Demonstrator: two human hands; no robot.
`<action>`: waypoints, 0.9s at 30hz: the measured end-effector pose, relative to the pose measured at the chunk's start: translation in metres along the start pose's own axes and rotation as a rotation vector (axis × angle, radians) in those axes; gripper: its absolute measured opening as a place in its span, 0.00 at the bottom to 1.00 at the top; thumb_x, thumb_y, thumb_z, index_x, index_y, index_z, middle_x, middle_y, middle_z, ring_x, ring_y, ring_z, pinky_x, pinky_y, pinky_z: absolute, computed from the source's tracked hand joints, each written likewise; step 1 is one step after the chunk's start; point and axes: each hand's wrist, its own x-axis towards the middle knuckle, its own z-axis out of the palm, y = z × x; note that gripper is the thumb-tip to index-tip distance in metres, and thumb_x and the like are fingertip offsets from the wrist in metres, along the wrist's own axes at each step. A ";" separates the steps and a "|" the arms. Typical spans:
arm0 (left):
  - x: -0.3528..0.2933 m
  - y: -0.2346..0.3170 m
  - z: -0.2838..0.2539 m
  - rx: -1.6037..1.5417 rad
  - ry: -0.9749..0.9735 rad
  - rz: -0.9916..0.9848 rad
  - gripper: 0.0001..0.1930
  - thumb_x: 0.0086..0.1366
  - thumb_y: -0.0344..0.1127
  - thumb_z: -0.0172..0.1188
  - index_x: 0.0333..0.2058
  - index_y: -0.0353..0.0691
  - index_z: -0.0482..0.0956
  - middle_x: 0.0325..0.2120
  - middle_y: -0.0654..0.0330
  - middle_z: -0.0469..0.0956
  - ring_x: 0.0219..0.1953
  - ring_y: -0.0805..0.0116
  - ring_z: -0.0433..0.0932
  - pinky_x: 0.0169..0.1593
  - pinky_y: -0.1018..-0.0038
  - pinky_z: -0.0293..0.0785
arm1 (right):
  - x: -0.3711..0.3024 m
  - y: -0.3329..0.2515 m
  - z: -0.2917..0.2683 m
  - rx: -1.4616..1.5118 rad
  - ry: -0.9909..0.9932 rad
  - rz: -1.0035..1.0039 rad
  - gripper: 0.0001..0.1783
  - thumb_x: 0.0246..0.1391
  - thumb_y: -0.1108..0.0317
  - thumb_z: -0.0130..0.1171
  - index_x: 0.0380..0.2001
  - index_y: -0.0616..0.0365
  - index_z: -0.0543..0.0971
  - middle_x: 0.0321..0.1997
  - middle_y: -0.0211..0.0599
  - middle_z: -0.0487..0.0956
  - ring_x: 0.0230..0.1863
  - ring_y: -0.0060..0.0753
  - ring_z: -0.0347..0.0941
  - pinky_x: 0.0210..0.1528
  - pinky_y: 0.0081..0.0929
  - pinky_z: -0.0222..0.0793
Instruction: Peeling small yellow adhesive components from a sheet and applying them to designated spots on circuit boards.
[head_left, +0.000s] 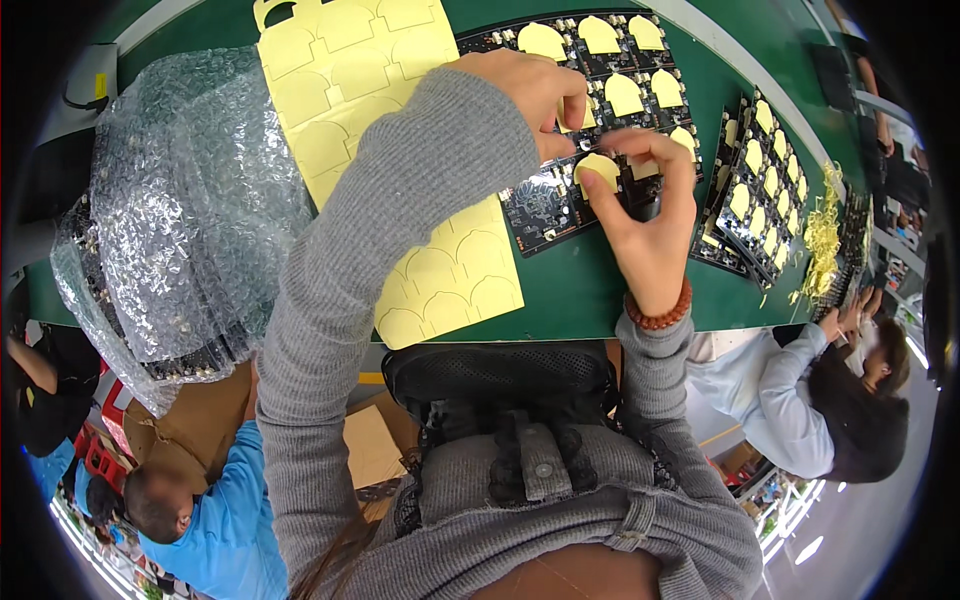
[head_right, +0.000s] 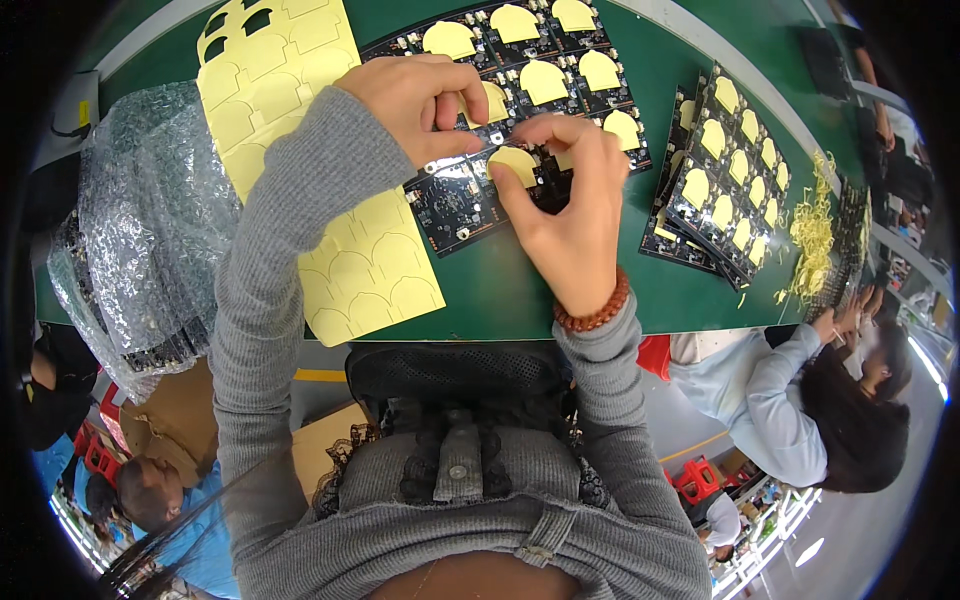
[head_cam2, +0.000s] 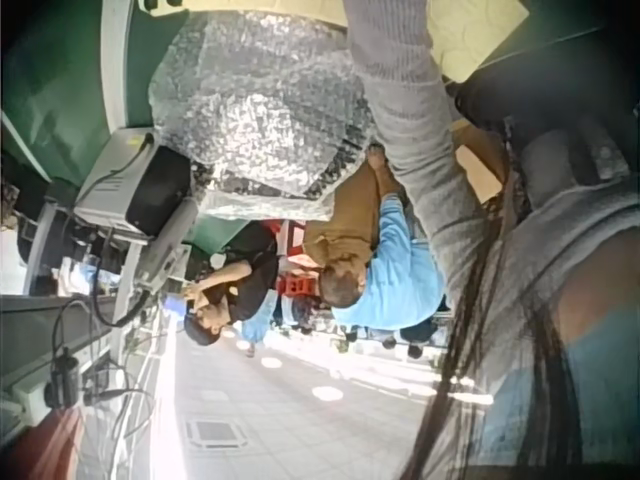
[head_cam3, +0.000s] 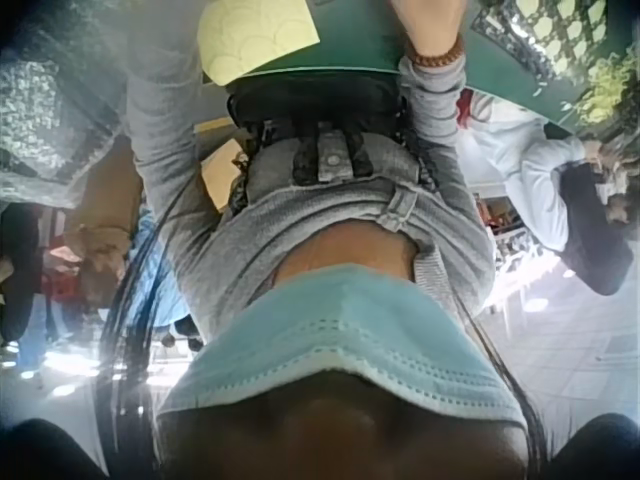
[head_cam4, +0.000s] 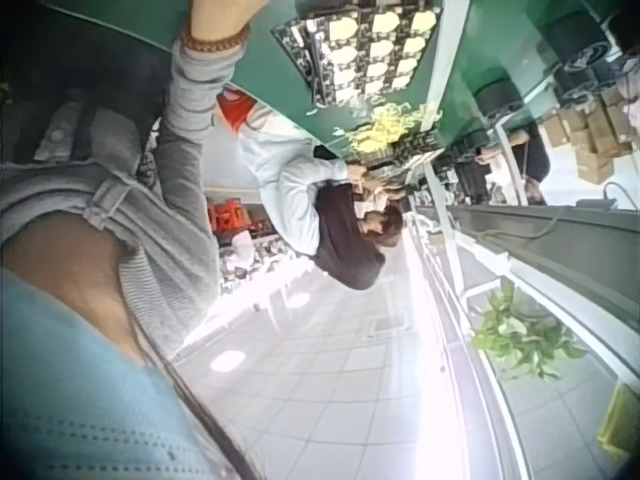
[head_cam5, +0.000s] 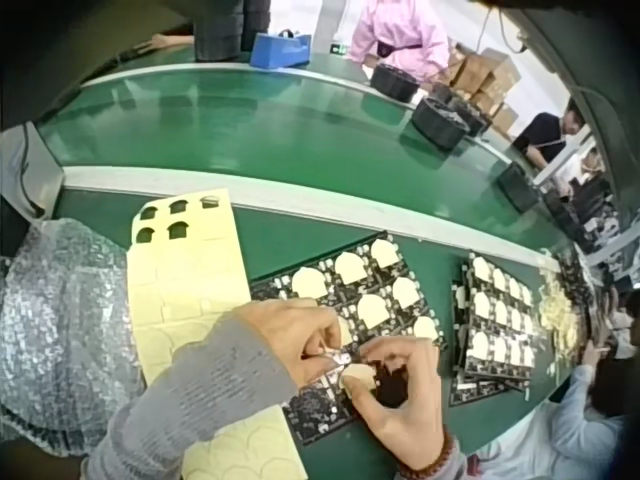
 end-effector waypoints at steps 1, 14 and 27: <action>0.000 -0.002 -0.001 -0.028 -0.016 -0.008 0.10 0.48 0.38 0.64 0.26 0.42 0.74 0.17 0.65 0.70 0.21 0.72 0.70 0.27 0.74 0.68 | 0.000 -0.006 -0.001 -0.186 0.060 -0.122 0.18 0.36 0.73 0.63 0.34 0.58 0.70 0.35 0.33 0.74 0.35 0.31 0.66 0.42 0.27 0.58; -0.010 -0.063 -0.028 1.149 0.982 -0.292 0.11 0.50 0.36 0.62 0.32 0.40 0.74 0.20 0.60 0.72 0.25 0.63 0.74 0.32 0.71 0.71 | -0.022 -0.036 -0.015 -0.467 -0.114 -0.270 0.18 0.46 0.71 0.56 0.42 0.62 0.73 0.50 0.41 0.70 0.49 0.39 0.66 0.55 0.34 0.53; -0.003 -0.009 -0.064 -0.337 0.888 0.039 0.24 0.47 0.34 0.66 0.43 0.34 0.68 0.37 0.57 0.75 0.39 0.69 0.74 0.39 0.71 0.71 | 0.079 -0.045 0.023 0.968 -0.286 0.149 0.10 0.54 0.69 0.52 0.37 0.64 0.70 0.34 0.34 0.74 0.35 0.19 0.69 0.38 0.16 0.64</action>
